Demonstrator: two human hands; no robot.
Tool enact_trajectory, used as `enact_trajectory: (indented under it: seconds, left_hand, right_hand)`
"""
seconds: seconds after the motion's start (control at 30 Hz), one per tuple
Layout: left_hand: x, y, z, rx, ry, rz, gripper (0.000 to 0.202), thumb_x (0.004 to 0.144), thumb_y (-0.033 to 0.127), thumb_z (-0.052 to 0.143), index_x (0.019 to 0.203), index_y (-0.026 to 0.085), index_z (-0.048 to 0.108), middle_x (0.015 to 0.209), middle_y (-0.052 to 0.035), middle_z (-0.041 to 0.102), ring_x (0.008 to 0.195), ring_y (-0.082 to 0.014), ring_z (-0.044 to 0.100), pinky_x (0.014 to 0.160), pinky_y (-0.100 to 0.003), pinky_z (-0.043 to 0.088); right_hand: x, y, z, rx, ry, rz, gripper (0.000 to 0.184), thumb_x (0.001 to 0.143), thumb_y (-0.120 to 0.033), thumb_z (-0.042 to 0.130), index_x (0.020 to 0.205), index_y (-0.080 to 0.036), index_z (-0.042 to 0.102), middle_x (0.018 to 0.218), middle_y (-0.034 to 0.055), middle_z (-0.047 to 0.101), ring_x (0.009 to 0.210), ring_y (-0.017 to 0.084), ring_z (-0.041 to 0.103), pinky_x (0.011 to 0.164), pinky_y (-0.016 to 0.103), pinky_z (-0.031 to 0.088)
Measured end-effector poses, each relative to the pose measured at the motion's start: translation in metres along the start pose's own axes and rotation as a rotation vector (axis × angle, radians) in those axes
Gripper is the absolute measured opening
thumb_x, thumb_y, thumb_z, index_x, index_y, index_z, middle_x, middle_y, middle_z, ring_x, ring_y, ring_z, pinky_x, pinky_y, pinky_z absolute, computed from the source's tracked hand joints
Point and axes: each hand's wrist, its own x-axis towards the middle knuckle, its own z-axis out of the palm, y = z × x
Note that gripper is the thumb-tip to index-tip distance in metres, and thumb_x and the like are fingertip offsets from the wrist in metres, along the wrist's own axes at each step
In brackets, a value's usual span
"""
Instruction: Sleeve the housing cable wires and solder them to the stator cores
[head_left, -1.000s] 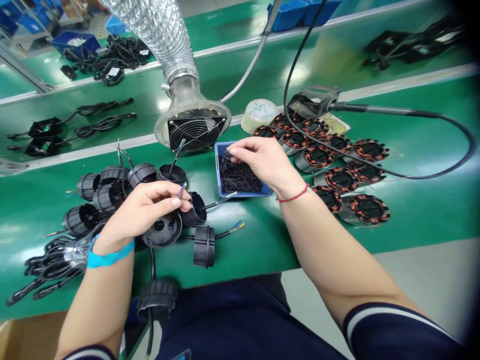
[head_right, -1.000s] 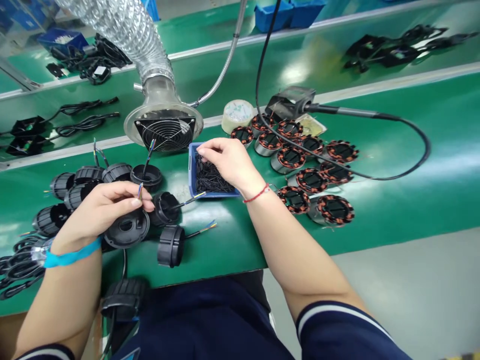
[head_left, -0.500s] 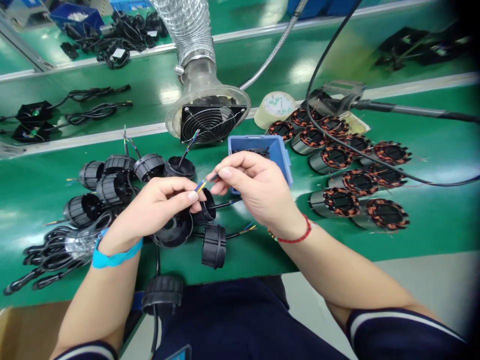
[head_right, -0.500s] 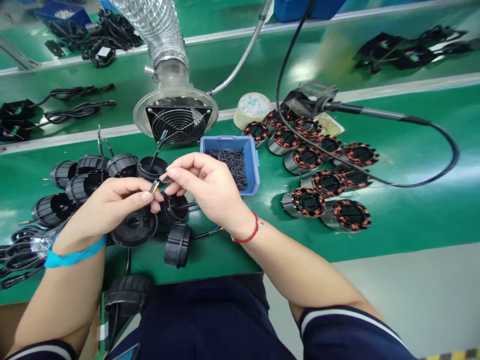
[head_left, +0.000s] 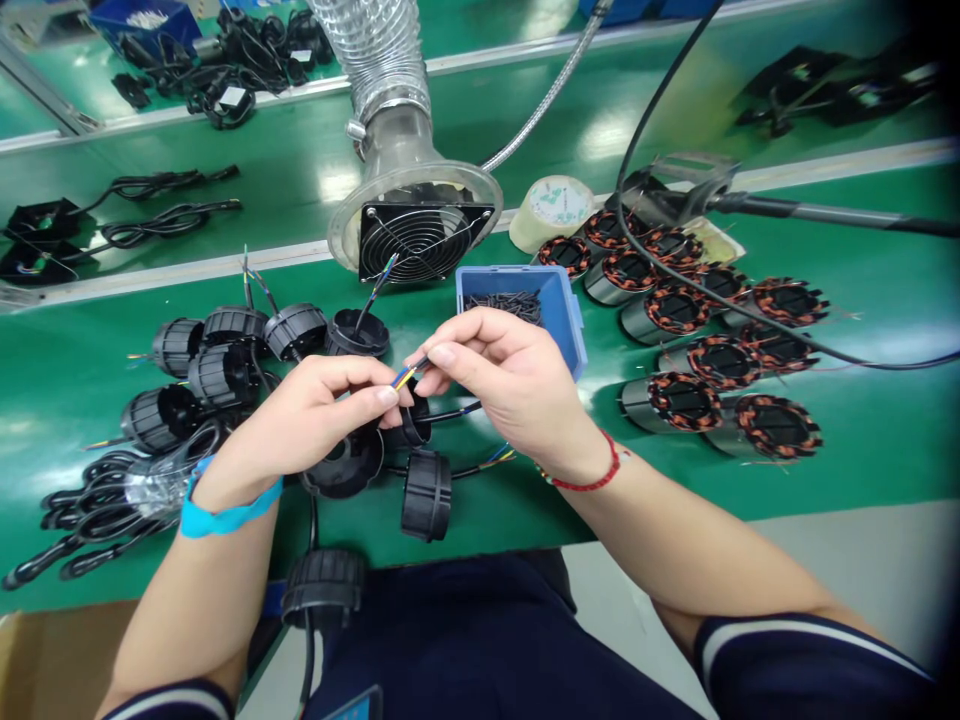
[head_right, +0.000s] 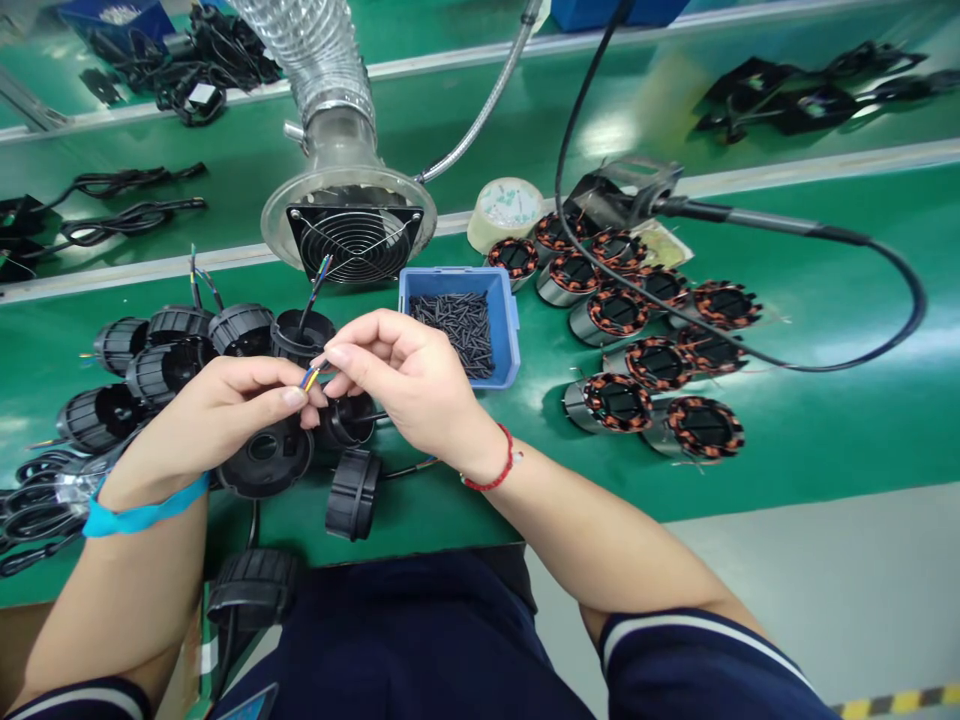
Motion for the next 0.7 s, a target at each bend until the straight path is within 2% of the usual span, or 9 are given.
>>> enact_trajectory:
  seconds: [0.2, 0.37, 0.5, 0.57, 0.7]
  left_hand:
    - [-0.0002, 0.0006, -0.0005, -0.021, -0.004, -0.006, 0.017, 0.088, 0.027, 0.058, 0.082, 0.018, 0.072, 0.071, -0.0018, 0.071, 0.068, -0.0147, 0.065, 0.065, -0.025, 0.049]
    - [0.0003, 0.001, -0.0003, -0.024, 0.01, -0.034, 0.018, 0.088, 0.028, 0.059, 0.077, 0.017, 0.07, 0.071, -0.0023, 0.07, 0.067, -0.0141, 0.062, 0.062, -0.025, 0.047]
    - [0.0006, 0.0023, 0.0014, -0.192, 0.042, -0.097, 0.011, 0.087, 0.026, 0.062, 0.082, 0.017, 0.064, 0.067, -0.0003, 0.068, 0.065, -0.0125, 0.062, 0.062, -0.023, 0.047]
    - [0.0008, 0.0028, 0.0015, -0.232, 0.04, -0.106, 0.01, 0.087, 0.025, 0.062, 0.082, 0.016, 0.063, 0.067, 0.0004, 0.068, 0.066, -0.0112, 0.062, 0.063, -0.021, 0.047]
    - [0.0008, 0.0029, 0.0005, -0.181, -0.005, -0.083, 0.012, 0.086, 0.024, 0.062, 0.077, 0.016, 0.064, 0.068, 0.0008, 0.067, 0.065, -0.0099, 0.058, 0.062, -0.021, 0.044]
  right_hand:
    - [0.0, -0.0019, -0.0013, 0.001, 0.032, -0.016, 0.019, 0.08, -0.035, 0.073, 0.079, -0.019, 0.063, 0.074, -0.0004, 0.071, 0.062, 0.011, 0.067, 0.06, 0.024, 0.056]
    - [-0.0002, -0.0011, -0.0016, -0.084, -0.078, 0.02, 0.015, 0.082, -0.03, 0.071, 0.078, -0.017, 0.065, 0.068, -0.0019, 0.068, 0.062, 0.01, 0.065, 0.06, 0.022, 0.053]
    - [0.0025, -0.0003, -0.0044, -0.199, -0.127, 0.067, 0.017, 0.079, -0.031, 0.073, 0.076, -0.016, 0.066, 0.065, -0.0027, 0.065, 0.057, 0.008, 0.061, 0.055, 0.02, 0.049]
    - [0.0042, 0.0005, -0.0064, -0.15, -0.14, 0.088, 0.019, 0.078, -0.033, 0.074, 0.077, -0.015, 0.067, 0.065, -0.0024, 0.066, 0.056, 0.008, 0.061, 0.054, 0.02, 0.049]
    - [0.0055, 0.0029, -0.0079, 0.025, -0.041, 0.036, 0.018, 0.08, -0.032, 0.073, 0.081, -0.016, 0.066, 0.073, -0.0007, 0.071, 0.059, 0.008, 0.065, 0.057, 0.019, 0.053]
